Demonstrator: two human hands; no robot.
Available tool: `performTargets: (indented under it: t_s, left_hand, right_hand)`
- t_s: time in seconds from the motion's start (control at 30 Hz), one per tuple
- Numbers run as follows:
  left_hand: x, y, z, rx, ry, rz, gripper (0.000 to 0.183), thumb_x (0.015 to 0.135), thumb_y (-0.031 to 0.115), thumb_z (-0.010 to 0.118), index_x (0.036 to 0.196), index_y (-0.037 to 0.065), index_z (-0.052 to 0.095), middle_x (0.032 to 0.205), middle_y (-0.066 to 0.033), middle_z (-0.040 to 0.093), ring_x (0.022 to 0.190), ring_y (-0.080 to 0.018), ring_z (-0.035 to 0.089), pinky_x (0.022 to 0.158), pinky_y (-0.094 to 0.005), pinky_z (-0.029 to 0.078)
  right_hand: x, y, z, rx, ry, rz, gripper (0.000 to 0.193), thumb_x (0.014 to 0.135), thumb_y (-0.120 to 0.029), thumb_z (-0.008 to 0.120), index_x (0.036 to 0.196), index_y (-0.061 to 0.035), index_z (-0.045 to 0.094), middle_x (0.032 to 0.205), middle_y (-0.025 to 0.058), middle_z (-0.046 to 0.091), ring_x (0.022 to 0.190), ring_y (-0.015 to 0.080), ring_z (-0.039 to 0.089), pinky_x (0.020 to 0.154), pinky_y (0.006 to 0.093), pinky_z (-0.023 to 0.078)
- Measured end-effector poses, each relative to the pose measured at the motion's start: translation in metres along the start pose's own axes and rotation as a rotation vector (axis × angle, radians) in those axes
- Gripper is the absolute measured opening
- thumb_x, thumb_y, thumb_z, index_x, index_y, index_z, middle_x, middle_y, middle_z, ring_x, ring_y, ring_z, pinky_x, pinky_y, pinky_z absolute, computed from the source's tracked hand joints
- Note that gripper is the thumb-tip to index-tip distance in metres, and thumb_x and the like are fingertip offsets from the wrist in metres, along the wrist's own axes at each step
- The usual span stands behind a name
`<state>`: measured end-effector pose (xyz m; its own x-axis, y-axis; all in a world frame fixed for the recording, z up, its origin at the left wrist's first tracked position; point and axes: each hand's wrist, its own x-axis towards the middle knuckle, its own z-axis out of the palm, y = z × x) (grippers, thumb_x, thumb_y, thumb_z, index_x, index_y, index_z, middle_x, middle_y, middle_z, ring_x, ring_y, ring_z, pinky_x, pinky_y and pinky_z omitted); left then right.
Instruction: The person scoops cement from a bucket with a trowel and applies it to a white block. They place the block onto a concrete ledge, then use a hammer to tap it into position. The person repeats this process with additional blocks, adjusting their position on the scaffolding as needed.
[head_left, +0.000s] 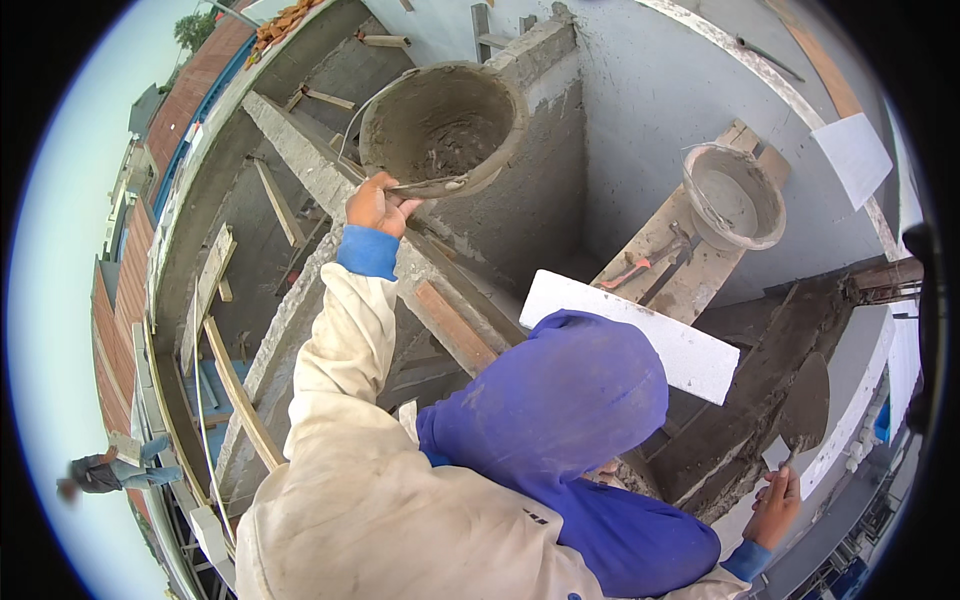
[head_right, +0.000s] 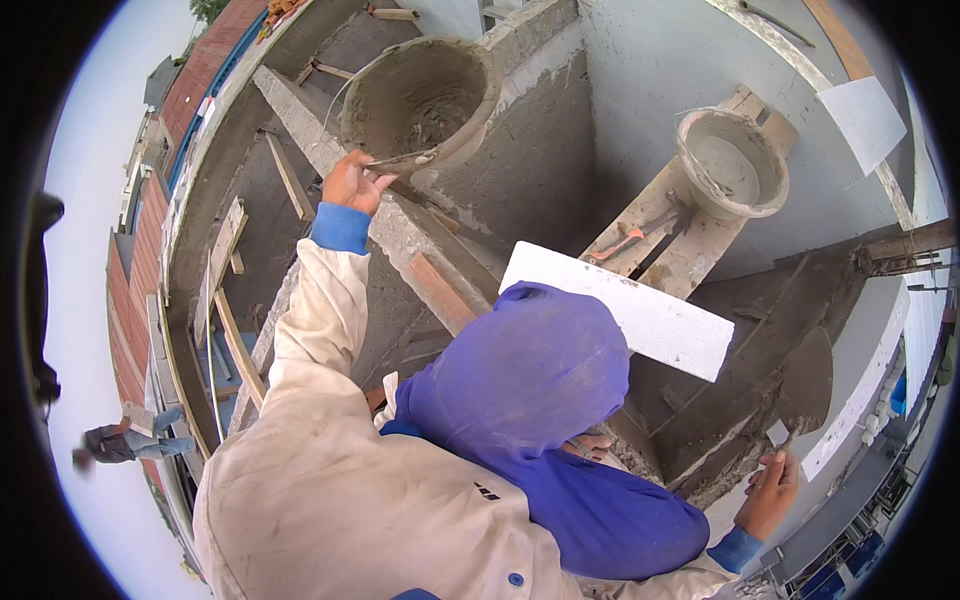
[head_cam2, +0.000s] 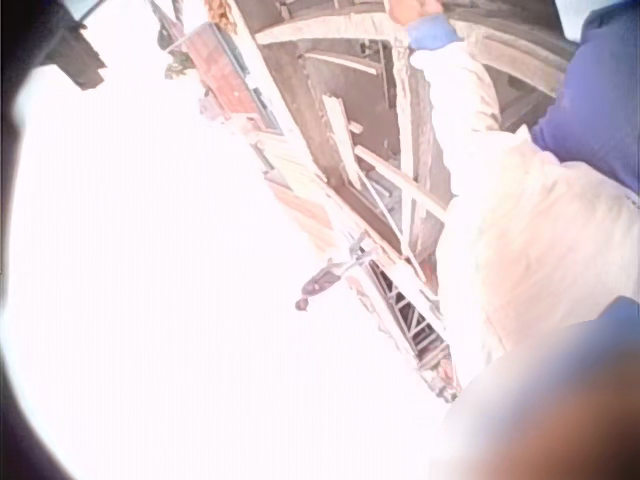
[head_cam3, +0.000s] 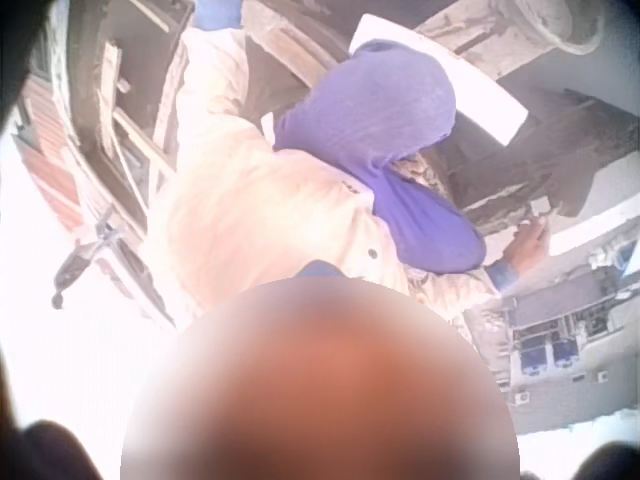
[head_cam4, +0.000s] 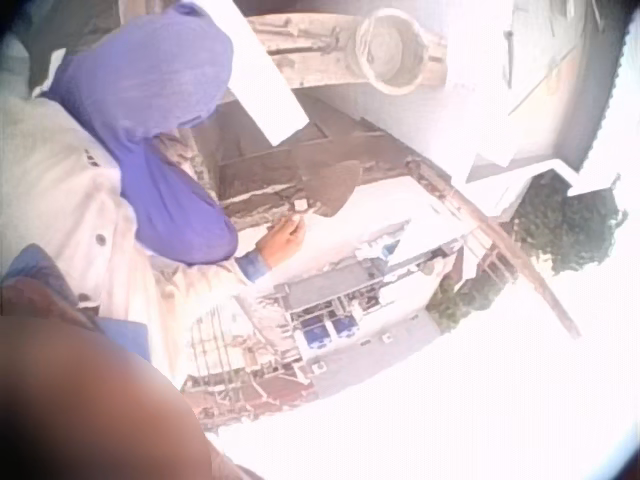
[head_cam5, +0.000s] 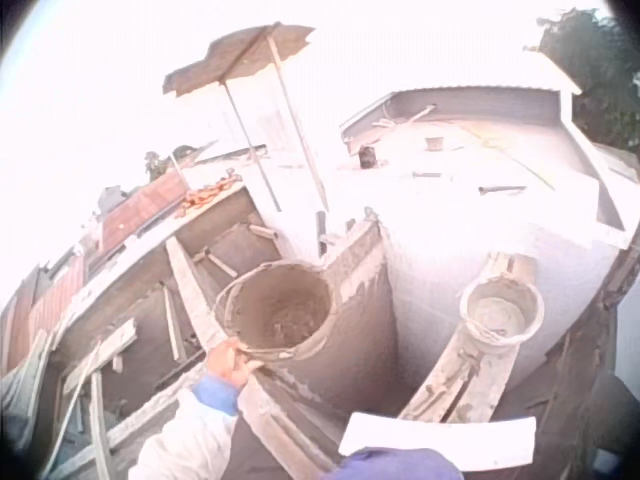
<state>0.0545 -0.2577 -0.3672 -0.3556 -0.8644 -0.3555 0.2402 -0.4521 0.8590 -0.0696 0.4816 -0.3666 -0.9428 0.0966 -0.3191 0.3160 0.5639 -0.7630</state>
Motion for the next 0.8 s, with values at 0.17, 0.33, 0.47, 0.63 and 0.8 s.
performTargets:
  t_s: [0.17, 0.33, 0.47, 0.63, 0.8]
  left_hand:
    - [0.044, -0.024, -0.158, 0.000, 0.453, 0.078, 0.026, 0.087, 0.001, 0.058, 0.112, -0.004, 0.051, 0.120, -0.0228, 0.059, 0.105, -0.0427, 0.067, 0.092, -0.0684, 0.056]
    - [0.090, -0.096, -0.286, -0.164, 0.590, -0.020, 0.040, 0.088, 0.001, 0.056, 0.126, -0.003, 0.047, 0.133, -0.0284, 0.054, 0.116, -0.0466, 0.062, 0.101, -0.0660, 0.053]
    - [0.102, -0.160, -0.323, -0.150, 0.691, -0.100, 0.039, 0.089, 0.002, 0.057, 0.127, -0.004, 0.057, 0.132, -0.0235, 0.061, 0.122, -0.0411, 0.061, 0.106, -0.0553, 0.054]
    - [0.105, -0.155, -0.334, -0.200, 0.663, -0.211, 0.038, 0.088, -0.004, 0.048, 0.120, -0.013, 0.066, 0.123, -0.0196, 0.068, 0.119, -0.0350, 0.064, 0.105, -0.0450, 0.060]
    - [0.115, -0.131, -0.323, -0.166, 0.474, -0.403, 0.040, 0.095, 0.016, 0.063, 0.119, -0.015, 0.065, 0.119, -0.0242, 0.070, 0.116, -0.0376, 0.065, 0.108, -0.0506, 0.055]
  right_hand:
    - [0.032, 0.024, 0.023, -0.015, 0.007, -0.007, 0.038, 0.109, -0.040, 0.054, 0.113, -0.0034, 0.065, 0.084, 0.0002, 0.061, 0.060, 0.0045, 0.049, 0.048, 0.0229, 0.038]
    - [0.051, 0.042, 0.036, 0.087, -0.007, 0.026, 0.038, 0.109, -0.042, 0.055, 0.108, -0.0049, 0.065, 0.082, -0.0003, 0.060, 0.057, 0.0050, 0.049, 0.046, 0.0231, 0.037]
    - [0.056, 0.044, 0.045, 0.057, 0.043, 0.067, 0.039, 0.107, -0.044, 0.057, 0.104, -0.0056, 0.066, 0.076, -0.0009, 0.061, 0.055, 0.0055, 0.050, 0.046, 0.0235, 0.039]
    - [0.046, 0.035, 0.040, 0.085, -0.037, 0.048, 0.038, 0.107, -0.039, 0.060, 0.117, -0.0026, 0.065, 0.086, 0.0009, 0.065, 0.058, 0.0061, 0.051, 0.049, 0.0243, 0.042]
    - [0.038, 0.027, 0.033, -0.011, 0.058, 0.078, 0.034, 0.104, -0.033, 0.063, 0.107, 0.0001, 0.068, 0.080, 0.0030, 0.070, 0.058, 0.0095, 0.059, 0.052, 0.0283, 0.046]
